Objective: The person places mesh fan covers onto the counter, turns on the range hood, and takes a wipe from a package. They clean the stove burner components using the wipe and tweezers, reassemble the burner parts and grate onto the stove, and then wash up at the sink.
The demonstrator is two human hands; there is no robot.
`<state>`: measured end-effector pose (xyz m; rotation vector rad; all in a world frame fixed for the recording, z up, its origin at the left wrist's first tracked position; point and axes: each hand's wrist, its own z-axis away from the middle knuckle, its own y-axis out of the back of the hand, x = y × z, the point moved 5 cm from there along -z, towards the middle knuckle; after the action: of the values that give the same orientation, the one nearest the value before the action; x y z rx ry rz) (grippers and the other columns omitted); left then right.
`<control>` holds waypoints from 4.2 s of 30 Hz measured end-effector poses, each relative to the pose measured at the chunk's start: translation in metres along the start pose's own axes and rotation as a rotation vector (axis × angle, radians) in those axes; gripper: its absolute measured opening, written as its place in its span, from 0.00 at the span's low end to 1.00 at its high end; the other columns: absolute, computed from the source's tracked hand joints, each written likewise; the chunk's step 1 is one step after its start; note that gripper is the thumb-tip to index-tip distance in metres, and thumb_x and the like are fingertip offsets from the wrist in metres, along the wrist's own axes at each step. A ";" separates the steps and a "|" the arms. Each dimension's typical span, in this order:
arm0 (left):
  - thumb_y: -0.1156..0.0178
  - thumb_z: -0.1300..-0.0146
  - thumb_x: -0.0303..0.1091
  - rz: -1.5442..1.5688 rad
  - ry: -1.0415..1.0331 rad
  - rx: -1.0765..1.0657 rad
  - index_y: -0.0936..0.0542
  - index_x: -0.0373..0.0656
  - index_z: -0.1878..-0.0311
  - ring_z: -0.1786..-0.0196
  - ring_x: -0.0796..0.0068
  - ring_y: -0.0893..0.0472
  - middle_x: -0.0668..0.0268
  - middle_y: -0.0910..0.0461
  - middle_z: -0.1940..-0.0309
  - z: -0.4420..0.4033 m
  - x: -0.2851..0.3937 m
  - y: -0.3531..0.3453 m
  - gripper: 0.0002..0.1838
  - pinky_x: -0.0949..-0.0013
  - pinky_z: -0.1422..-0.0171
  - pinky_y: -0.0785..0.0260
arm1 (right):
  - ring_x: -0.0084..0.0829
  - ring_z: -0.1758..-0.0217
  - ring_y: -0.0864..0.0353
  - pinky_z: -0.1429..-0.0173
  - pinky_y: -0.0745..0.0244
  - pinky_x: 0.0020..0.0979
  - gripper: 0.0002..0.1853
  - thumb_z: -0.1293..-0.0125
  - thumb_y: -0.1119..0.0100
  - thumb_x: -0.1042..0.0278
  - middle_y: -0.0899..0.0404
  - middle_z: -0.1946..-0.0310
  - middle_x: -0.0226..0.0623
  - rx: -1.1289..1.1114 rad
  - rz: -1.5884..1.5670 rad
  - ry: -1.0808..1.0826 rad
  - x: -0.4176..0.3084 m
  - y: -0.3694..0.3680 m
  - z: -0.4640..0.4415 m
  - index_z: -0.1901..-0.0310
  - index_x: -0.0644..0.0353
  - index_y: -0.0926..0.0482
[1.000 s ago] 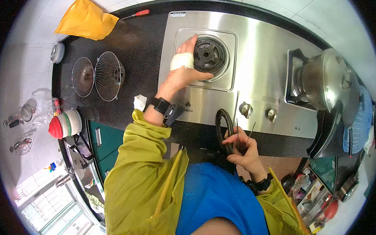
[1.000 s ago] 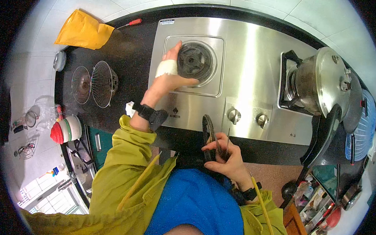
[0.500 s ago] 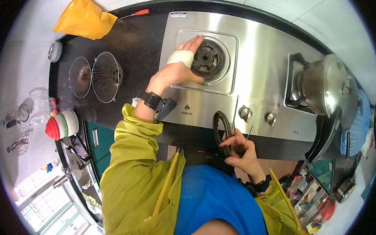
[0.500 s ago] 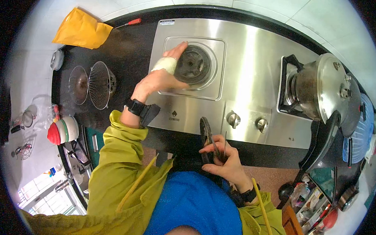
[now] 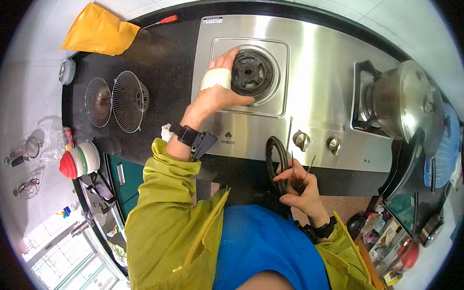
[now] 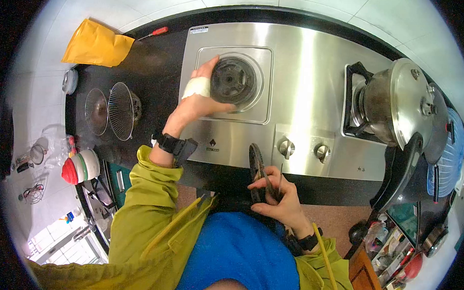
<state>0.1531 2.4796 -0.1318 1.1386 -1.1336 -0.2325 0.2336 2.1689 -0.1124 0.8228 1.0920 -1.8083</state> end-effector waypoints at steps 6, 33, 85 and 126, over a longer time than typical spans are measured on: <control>0.16 0.66 0.44 -0.100 0.094 0.155 0.46 0.38 0.22 0.29 0.46 0.34 0.46 0.35 0.31 0.010 0.016 -0.009 0.67 0.52 0.24 0.39 | 0.08 0.76 0.42 0.71 0.46 0.17 0.23 0.53 0.19 0.71 0.31 0.43 0.26 0.018 0.013 0.001 0.000 0.004 -0.001 0.52 0.58 0.14; 0.17 0.63 0.39 0.135 -0.043 0.098 0.45 0.40 0.21 0.29 0.43 0.33 0.44 0.32 0.32 0.011 -0.017 0.008 0.65 0.52 0.22 0.40 | 0.08 0.75 0.40 0.71 0.48 0.16 0.23 0.55 0.21 0.74 0.28 0.46 0.26 0.001 0.014 0.042 -0.001 0.006 -0.007 0.53 0.63 0.15; 0.16 0.65 0.43 0.229 -0.261 0.077 0.41 0.43 0.28 0.26 0.44 0.38 0.47 0.39 0.28 0.003 -0.010 0.004 0.60 0.49 0.21 0.44 | 0.08 0.73 0.39 0.67 0.45 0.16 0.20 0.50 0.20 0.69 0.31 0.47 0.23 0.053 0.015 0.031 -0.008 0.014 -0.005 0.53 0.58 0.14; 0.15 0.64 0.41 0.417 -0.194 0.345 0.43 0.46 0.28 0.25 0.48 0.39 0.48 0.43 0.27 0.018 0.009 -0.010 0.61 0.50 0.20 0.43 | 0.11 0.71 0.38 0.65 0.41 0.17 0.20 0.51 0.21 0.68 0.31 0.44 0.25 -0.009 0.069 -0.016 -0.016 0.008 -0.006 0.54 0.55 0.13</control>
<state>0.1471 2.4581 -0.1350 1.1641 -1.5980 0.1879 0.2486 2.1777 -0.1041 0.8294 1.0482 -1.7492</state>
